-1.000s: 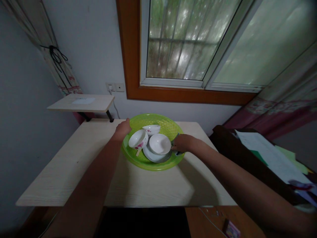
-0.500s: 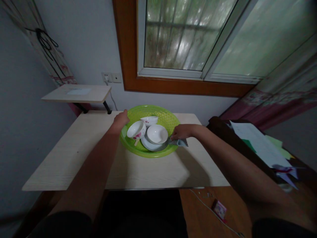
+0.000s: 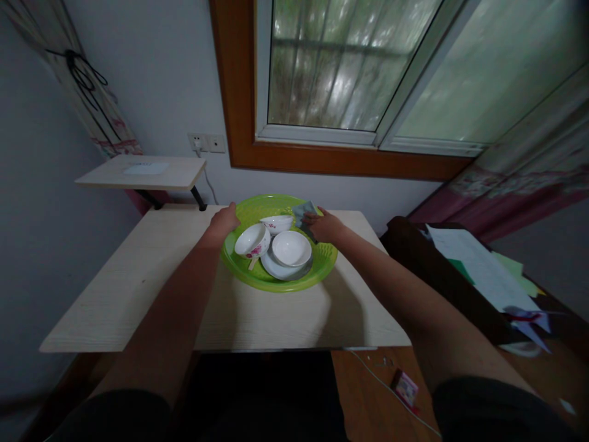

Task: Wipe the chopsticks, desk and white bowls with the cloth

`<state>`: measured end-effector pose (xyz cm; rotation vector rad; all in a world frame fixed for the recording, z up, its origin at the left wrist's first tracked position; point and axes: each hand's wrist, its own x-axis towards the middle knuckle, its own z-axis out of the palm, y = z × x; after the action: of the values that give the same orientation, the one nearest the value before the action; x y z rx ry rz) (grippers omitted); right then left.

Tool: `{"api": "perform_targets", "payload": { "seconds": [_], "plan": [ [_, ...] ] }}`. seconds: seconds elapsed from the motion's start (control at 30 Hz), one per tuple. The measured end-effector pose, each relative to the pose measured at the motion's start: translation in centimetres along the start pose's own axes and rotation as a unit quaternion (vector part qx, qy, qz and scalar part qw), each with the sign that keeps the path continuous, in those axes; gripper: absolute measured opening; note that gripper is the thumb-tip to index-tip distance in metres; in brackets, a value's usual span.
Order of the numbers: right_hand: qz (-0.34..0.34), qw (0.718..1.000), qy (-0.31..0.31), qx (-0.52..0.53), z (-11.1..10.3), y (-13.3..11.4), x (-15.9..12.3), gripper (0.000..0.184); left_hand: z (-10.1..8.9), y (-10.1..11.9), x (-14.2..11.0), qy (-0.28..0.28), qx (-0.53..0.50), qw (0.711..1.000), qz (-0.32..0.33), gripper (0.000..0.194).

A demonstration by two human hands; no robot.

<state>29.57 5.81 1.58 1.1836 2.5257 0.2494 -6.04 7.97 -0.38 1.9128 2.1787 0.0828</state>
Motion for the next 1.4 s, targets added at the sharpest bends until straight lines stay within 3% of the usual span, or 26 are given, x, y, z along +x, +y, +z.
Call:
{"api": "perform_targets", "payload": {
  "seconds": [0.1,0.2,0.3,0.4,0.5,0.6,0.7,0.87,1.0,1.1,1.2,1.4],
  "plan": [
    [0.026,0.999,-0.025,0.029,-0.2,-0.3,-1.3,0.044,0.1,0.0,0.1,-0.001,0.0,1.0,-0.005,0.059],
    [0.033,0.99,-0.109,0.084,-1.3,-0.8,-3.1,0.029,0.1,0.0,0.1,-0.002,0.0,1.0,-0.007,0.059],
    [0.015,0.966,-0.199,0.164,-3.0,-0.9,-4.6,0.031,0.1,0.1,0.0,0.0,-0.002,1.0,-0.005,0.058],
    [0.016,0.949,-0.234,0.21,-4.1,-0.5,-4.9,0.034,0.0,0.0,-0.1,-0.002,-0.003,1.0,-0.005,0.057],
    [0.026,0.959,-0.22,0.178,-3.9,-0.1,-3.6,0.028,0.1,0.0,0.0,-0.004,-0.003,1.0,-0.006,0.058],
    [0.036,0.983,-0.166,0.073,-2.8,0.2,-1.4,0.025,0.2,-0.1,0.3,-0.005,-0.006,1.0,-0.004,0.057],
    [0.012,0.995,-0.095,-0.004,-1.6,0.4,0.8,0.04,0.2,-0.2,0.6,-0.007,-0.007,1.0,-0.006,0.057],
    [-0.004,1.0,-0.015,-0.016,-0.6,0.5,2.3,0.057,0.3,-0.3,0.7,-0.006,-0.003,1.0,0.001,0.056],
    [0.023,0.999,-0.047,0.013,-0.6,-0.3,0.7,0.051,0.3,-0.3,0.5,-0.007,-0.006,1.0,-0.006,0.056],
    [0.053,0.99,-0.124,0.044,-1.0,-1.5,-1.3,0.036,0.3,-0.2,0.4,-0.006,-0.009,1.0,-0.007,0.056],
    [0.028,0.976,-0.195,0.094,-2.2,-3.0,-3.2,0.024,0.4,-0.2,0.5,-0.006,-0.009,1.0,-0.01,0.055],
    [-0.013,0.947,-0.254,0.194,-5.8,-5.2,-5.6,0.033,0.7,-0.2,0.6,0.001,-0.013,1.0,-0.012,0.054]
  ]
}}
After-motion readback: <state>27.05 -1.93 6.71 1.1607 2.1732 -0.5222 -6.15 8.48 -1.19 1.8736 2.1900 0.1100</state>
